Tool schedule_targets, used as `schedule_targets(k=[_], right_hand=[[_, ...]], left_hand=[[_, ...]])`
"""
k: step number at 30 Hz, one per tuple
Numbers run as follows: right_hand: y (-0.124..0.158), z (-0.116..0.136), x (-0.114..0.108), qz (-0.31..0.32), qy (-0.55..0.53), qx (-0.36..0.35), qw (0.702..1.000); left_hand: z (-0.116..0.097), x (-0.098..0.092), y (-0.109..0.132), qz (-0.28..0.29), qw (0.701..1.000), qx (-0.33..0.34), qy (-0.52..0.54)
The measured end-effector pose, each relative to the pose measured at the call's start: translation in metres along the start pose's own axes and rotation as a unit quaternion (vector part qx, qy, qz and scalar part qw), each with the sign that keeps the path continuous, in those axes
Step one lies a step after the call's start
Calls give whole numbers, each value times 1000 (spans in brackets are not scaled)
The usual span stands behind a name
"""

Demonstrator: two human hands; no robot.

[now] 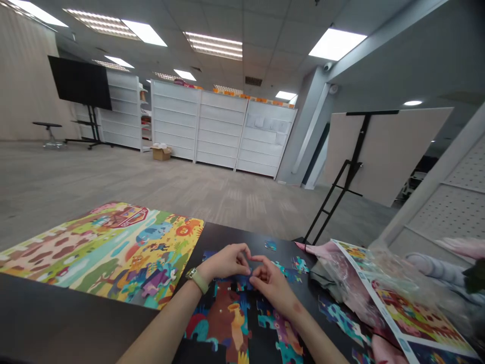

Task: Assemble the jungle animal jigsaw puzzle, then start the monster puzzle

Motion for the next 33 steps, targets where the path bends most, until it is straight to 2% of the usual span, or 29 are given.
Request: schedule_targets(k=[7, 16, 23, 33], right_hand=[[0, -10, 12, 3, 74, 18, 997], [0, 9, 12, -24, 262, -13, 965], [2, 15, 18, 4, 288, -25, 957], [4, 21, 22, 19, 296, -24, 955]], left_hand=[[9, -13, 4, -16, 993, -49, -110], [16, -11, 9, 50, 974, -80, -206], [18, -7, 10, 74, 967, -92, -228], [8, -12, 15, 65, 969, -94, -217]])
Point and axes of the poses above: each hand's wrist, its own y-axis away from the middle knuckle, its own x-axis out of the palm, z = x × y, the point moved 6 cm from there along -y, towards the middle knuckle, and after that the axes turned 5 degrees about -x, right-handed, at the moved point
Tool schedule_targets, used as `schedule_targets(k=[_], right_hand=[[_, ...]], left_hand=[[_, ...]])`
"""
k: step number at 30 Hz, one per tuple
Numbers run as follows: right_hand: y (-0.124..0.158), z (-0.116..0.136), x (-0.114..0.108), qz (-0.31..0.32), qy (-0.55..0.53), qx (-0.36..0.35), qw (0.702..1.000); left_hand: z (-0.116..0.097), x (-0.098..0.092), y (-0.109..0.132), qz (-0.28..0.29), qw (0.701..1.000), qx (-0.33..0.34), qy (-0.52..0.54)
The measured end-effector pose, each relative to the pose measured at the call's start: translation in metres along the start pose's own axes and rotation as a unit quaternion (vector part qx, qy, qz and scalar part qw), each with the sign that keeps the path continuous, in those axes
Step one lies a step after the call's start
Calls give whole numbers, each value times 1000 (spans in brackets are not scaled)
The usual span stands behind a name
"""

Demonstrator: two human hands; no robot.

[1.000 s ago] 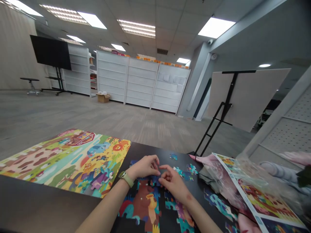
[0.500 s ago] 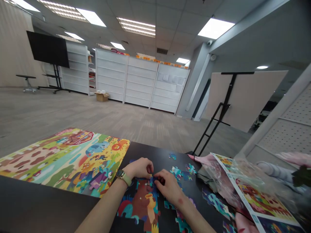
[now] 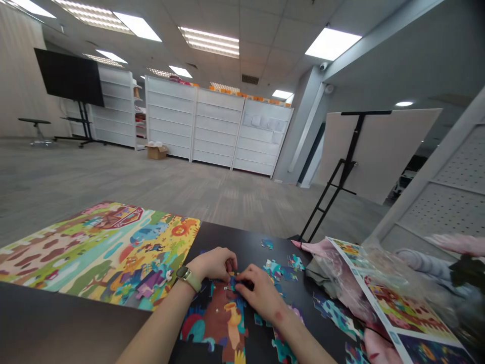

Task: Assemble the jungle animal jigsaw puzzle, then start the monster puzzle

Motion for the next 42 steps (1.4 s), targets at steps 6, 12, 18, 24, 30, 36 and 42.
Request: schedule_targets(k=[6, 12, 18, 24, 30, 36, 42], right_hand=[[2, 0, -1, 12, 5, -26, 1000], [3, -4, -3, 24, 9, -48, 999], [4, -1, -1, 10, 30, -59, 998], [3, -19, -61, -162, 21, -46, 985], [9, -49, -85, -114, 50, -20, 992], [20, -60, -67, 3, 53, -38, 998], [21, -63, -62, 34, 62, -22, 997]], left_hand=[[-3, -4, 3, -25, 1000, -16, 9], [-3, 1, 3, -21, 999, -24, 18], [0, -1, 1, -47, 997, -22, 52], [15, -55, 9, -281, 950, -30, 133], [11, -63, 13, -380, 908, -16, 176], [-9, -44, 8, -336, 929, 34, 149], [-21, -39, 6, -302, 945, 53, 116]])
Point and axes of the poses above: each hand's wrist, its own y-axis away from the middle knuckle, its own x-axis out of the palm, z = x × y, the point moved 6 cm from there along -y, towards the middle knuckle, and after that the axes turned 5 degrees about -x, right-handed, at the moved point
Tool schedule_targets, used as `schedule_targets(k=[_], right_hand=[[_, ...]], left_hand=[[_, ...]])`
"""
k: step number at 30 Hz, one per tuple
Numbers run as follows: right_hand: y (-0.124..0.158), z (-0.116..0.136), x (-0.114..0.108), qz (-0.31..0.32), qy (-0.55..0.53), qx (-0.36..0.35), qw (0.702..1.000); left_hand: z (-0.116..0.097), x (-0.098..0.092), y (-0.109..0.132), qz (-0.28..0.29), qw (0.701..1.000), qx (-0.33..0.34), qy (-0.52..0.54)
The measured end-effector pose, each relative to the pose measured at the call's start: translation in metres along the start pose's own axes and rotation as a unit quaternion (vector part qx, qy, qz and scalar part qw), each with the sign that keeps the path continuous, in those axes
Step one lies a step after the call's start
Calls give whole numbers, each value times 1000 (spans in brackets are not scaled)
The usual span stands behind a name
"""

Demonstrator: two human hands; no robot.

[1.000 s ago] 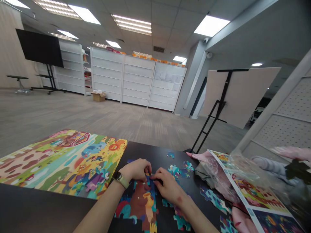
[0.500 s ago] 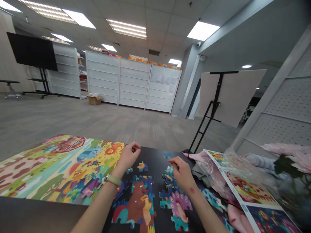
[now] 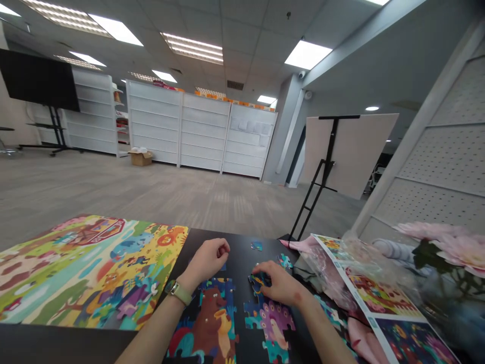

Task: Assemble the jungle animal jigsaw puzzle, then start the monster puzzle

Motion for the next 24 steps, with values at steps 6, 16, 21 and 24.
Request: schedule_targets(k=[6, 16, 21, 24], right_hand=[[-1, 10, -5, -12, 14, -6, 1000], [-14, 35, 10, -24, -46, -55, 997], [-13, 37, 17, -23, -28, -38, 999], [-9, 37, 17, -24, -11, -22, 999]], left_hand=[[-11, 14, 12, 48, 997, 32, -50], [18, 1, 24, 97, 986, 33, -129], [18, -5, 23, 117, 981, 28, -150], [16, -5, 27, 142, 977, 26, -158]])
Point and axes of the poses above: each hand's wrist, its own y-axis away from the middle knuckle, its own x-axis out of the palm, z = x × y, the point moved 6 cm from there along -y, towards the middle knuckle, and after that the axes turned 5 degrees about -x, right-handed, at the moved point
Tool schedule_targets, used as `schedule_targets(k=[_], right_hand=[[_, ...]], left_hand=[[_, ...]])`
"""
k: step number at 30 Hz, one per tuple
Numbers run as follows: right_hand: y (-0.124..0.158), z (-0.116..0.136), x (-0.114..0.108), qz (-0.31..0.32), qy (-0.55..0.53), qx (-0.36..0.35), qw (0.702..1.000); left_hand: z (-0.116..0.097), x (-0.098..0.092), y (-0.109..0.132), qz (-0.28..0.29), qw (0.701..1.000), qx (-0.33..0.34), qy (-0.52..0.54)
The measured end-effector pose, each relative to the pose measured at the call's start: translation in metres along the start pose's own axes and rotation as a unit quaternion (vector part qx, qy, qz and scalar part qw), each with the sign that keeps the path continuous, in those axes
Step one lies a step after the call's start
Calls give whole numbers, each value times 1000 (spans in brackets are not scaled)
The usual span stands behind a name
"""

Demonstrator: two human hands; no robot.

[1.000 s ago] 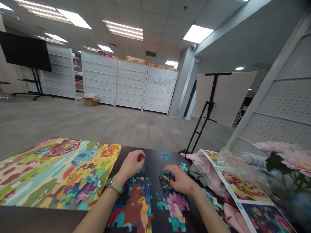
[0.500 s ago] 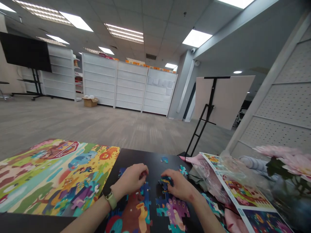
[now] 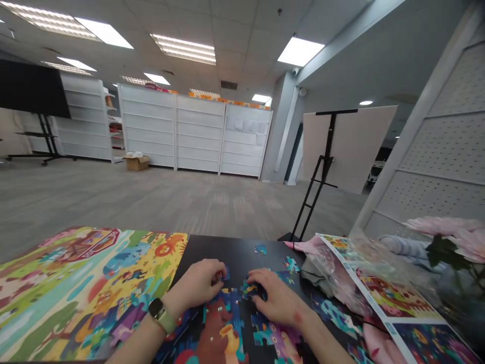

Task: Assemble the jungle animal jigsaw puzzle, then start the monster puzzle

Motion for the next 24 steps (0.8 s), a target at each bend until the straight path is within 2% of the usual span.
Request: schedule_targets(k=[5, 9, 11, 14, 16, 18, 22, 24], right_hand=[[2, -4, 0, 5, 16, 42, 999], [0, -5, 3, 6, 6, 24, 1000], [0, -5, 4, 7, 5, 17, 1000], [-1, -4, 4, 9, 3, 7, 1000], [-1, -3, 4, 11, 3, 3, 1000], [-1, -3, 4, 12, 3, 1, 1000], [-1, -3, 3, 13, 3, 4, 1000], [-1, -3, 3, 12, 2, 5, 1000]], left_hand=[[1, 5, 6, 45, 999, -9, -5], [11, 2, 5, 52, 998, -22, 3], [21, -6, 3, 40, 999, -36, 6], [36, -20, 0, -12, 998, -63, 0], [39, -22, -2, -43, 997, -71, 0], [36, -13, -5, -50, 997, -60, 8], [27, 14, -13, -18, 999, -33, 32], [29, 21, -16, -6, 998, -37, 44]])
Point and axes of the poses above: each hand's wrist, its own y-axis away from the middle knuckle, its own x-axis out of the palm, z = x × y, the point moved 6 cm from there along -y, towards the middle knuckle, and after that the axes turned 5 degrees about -x, right-handed, at the moved point
